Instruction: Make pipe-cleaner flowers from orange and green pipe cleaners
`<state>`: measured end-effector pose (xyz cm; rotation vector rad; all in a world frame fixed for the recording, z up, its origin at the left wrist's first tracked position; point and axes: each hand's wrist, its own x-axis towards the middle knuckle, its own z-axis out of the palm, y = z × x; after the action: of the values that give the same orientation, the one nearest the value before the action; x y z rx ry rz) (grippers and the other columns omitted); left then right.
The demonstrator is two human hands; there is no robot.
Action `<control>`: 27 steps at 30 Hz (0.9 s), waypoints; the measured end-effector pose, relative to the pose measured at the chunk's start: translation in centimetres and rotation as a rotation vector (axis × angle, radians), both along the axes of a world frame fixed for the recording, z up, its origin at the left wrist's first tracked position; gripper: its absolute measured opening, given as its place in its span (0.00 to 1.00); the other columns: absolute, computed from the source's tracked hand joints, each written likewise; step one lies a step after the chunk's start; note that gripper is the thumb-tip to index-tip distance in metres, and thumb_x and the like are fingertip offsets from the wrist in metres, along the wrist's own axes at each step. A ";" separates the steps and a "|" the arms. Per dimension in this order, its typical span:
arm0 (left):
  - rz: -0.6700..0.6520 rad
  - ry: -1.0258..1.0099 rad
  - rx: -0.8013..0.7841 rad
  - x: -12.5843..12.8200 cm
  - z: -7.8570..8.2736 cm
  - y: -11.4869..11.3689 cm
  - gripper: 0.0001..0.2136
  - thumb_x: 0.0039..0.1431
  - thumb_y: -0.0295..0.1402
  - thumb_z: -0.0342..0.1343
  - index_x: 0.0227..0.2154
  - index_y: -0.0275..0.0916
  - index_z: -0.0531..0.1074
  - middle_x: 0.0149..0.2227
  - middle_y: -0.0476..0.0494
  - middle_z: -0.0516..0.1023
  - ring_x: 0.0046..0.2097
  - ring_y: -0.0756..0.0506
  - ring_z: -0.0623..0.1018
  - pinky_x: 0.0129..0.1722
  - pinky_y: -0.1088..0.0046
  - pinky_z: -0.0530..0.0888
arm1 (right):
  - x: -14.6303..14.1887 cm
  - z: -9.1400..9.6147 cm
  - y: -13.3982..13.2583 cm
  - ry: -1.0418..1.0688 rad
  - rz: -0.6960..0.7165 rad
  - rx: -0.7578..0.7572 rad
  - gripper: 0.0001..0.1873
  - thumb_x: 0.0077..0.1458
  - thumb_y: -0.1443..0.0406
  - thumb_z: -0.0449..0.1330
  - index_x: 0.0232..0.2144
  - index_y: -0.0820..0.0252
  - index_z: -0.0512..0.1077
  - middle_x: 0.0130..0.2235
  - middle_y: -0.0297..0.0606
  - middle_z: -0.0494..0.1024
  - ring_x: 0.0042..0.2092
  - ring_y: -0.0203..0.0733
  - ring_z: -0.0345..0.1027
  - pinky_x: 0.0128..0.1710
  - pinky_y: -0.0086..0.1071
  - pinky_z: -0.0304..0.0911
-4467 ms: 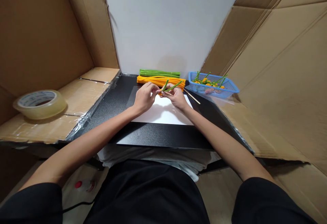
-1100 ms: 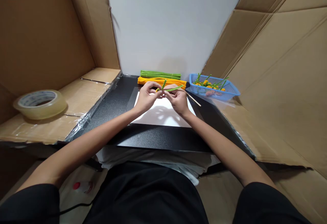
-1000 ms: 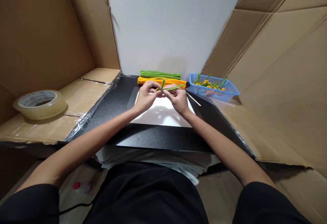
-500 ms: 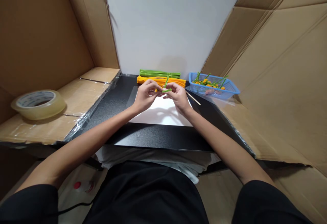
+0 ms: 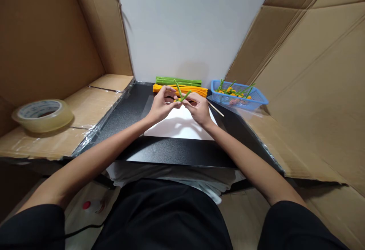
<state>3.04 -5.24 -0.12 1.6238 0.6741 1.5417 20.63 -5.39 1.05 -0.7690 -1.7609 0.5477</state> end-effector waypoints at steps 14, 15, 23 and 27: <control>-0.105 0.038 -0.036 -0.5 0.2 0.7 0.26 0.41 0.40 0.76 0.41 0.36 0.72 0.33 0.47 0.78 0.30 0.48 0.82 0.33 0.70 0.83 | 0.5 -0.2 0.5 -0.119 0.022 0.004 0.17 0.56 0.49 0.65 0.34 0.54 0.83 0.36 0.39 0.81 0.39 0.45 0.73 0.35 0.36 0.69; -0.095 0.035 -0.032 -0.5 0.2 0.7 0.25 0.41 0.41 0.76 0.38 0.35 0.73 0.33 0.46 0.79 0.30 0.47 0.82 0.33 0.71 0.83 | 0.4 -0.3 0.5 -0.098 0.024 -0.011 0.17 0.55 0.49 0.66 0.34 0.55 0.83 0.36 0.39 0.81 0.39 0.45 0.74 0.36 0.37 0.70; -0.030 0.096 0.053 -0.7 0.4 0.5 0.22 0.43 0.41 0.75 0.35 0.34 0.74 0.37 0.43 0.79 0.31 0.50 0.81 0.33 0.72 0.81 | -0.4 -0.3 0.2 0.204 0.209 -0.403 0.25 0.40 0.45 0.73 0.30 0.57 0.78 0.34 0.35 0.81 0.36 0.42 0.78 0.37 0.38 0.78; 0.032 0.186 0.143 -0.7 0.7 -0.2 0.17 0.49 0.41 0.72 0.35 0.36 0.75 0.38 0.44 0.79 0.32 0.50 0.79 0.33 0.73 0.79 | -0.7 -0.3 0.3 0.284 0.241 -0.486 0.24 0.39 0.47 0.75 0.27 0.59 0.76 0.33 0.35 0.81 0.35 0.41 0.79 0.40 0.41 0.78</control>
<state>2.31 -5.40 0.60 1.8894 0.7043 1.5029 19.97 -5.08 0.70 -0.7637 -1.4758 1.2169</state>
